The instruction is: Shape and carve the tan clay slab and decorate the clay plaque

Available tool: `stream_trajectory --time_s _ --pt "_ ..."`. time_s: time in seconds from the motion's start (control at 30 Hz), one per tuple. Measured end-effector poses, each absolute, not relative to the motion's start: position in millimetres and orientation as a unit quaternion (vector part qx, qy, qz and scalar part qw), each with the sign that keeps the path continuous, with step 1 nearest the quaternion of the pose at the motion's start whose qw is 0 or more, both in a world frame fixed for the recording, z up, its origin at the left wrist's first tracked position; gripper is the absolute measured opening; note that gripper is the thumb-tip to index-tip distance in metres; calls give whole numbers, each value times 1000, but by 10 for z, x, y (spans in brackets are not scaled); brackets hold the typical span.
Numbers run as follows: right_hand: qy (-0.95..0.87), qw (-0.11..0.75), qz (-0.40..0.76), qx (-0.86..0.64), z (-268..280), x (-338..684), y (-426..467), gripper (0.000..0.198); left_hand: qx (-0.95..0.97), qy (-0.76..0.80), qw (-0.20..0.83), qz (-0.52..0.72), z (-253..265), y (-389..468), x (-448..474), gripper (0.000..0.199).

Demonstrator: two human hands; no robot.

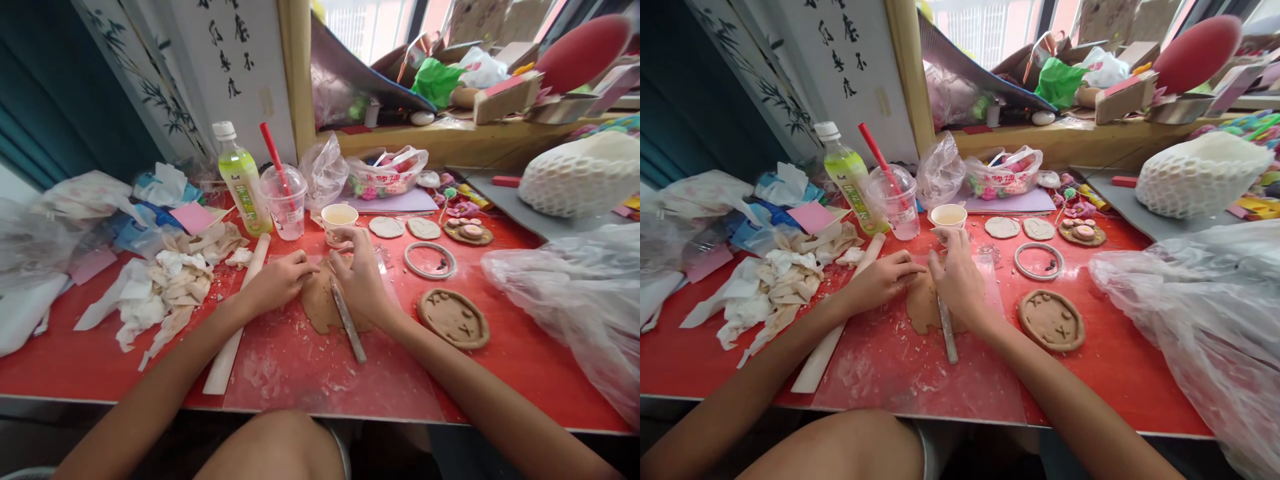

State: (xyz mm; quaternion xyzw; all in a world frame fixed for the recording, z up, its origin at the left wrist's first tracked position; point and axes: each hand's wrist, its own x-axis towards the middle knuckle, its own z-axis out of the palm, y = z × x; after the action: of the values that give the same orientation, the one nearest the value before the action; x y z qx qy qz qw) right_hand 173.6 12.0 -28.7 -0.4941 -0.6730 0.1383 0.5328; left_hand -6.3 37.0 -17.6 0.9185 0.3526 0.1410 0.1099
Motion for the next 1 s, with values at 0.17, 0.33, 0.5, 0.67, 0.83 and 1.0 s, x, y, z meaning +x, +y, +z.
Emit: stream_trajectory --time_s 0.17,0.33,0.5,0.67,0.83,1.0 --pt "-673 532 149 -492 -235 1751 117 27 944 321 44 56 -157 394 -137 48" --pt "-679 529 148 -487 -205 1760 118 26 954 293 -54 -34 -71 348 -117 50" --pt "-682 523 145 -490 -225 1764 139 26 960 266 -51 -67 -20 299 -109 57" --pt "-688 514 146 -491 -236 1769 145 26 940 328 -56 -73 -20 288 -127 54" --pt "-697 505 143 -489 -235 1778 150 24 939 331 -58 -75 -36 284 -107 51" --pt "-705 494 143 -489 -264 1780 166 21 949 303 1 -83 -12 267 -83 51"
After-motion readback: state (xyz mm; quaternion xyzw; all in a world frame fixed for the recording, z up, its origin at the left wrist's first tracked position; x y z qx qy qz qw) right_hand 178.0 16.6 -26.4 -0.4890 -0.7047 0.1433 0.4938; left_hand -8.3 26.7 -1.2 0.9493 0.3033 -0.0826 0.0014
